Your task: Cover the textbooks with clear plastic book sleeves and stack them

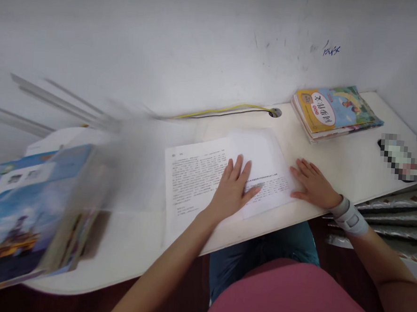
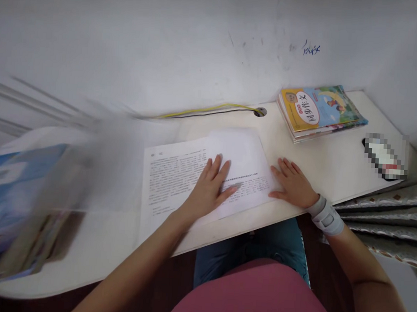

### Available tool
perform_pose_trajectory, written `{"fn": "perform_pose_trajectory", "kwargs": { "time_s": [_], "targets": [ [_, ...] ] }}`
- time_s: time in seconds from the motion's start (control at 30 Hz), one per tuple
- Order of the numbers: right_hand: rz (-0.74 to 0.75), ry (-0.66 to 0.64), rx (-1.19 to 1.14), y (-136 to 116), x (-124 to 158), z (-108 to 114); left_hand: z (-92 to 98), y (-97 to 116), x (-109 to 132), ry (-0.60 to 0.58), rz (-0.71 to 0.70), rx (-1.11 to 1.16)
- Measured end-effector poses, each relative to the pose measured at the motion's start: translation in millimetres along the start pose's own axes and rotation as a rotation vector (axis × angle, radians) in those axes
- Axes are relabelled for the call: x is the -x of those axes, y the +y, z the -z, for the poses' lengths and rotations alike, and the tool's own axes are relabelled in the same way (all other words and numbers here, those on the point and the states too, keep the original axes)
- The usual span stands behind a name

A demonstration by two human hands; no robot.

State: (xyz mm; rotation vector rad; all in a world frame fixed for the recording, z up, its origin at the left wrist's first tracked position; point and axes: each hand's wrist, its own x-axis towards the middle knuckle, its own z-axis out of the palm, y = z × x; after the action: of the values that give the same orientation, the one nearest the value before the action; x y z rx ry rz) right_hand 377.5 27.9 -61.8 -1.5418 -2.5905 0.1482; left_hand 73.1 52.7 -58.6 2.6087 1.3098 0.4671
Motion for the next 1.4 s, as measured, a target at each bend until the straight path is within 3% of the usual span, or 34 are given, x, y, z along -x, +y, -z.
{"fn": "perform_pose_trajectory", "kwargs": {
  "time_s": [0.43, 0.73, 0.9, 1.07, 1.4],
  "targets": [
    [-0.002, -0.004, -0.001, 0.2, 0.1, 0.4, -1.1, 10.6, -7.1, -0.078, 0.004, -0.07],
    [-0.009, -0.008, -0.004, -1.0, -0.4, 1.4, -4.4, 12.8, -16.6, -0.061, 0.004, -0.063],
    [0.011, 0.002, -0.025, 3.4, -1.1, 5.3, 3.7, -2.4, -14.6, -0.089, -0.024, 0.004],
    [-0.006, -0.048, -0.003, 21.9, -12.9, 13.7, 16.3, -26.0, -16.5, -0.165, 0.058, -0.042],
    [0.069, -0.092, 0.056, 25.6, -23.0, 12.9, 8.9, -16.1, -26.9, -0.17, 0.043, -0.169]
  ]
}}
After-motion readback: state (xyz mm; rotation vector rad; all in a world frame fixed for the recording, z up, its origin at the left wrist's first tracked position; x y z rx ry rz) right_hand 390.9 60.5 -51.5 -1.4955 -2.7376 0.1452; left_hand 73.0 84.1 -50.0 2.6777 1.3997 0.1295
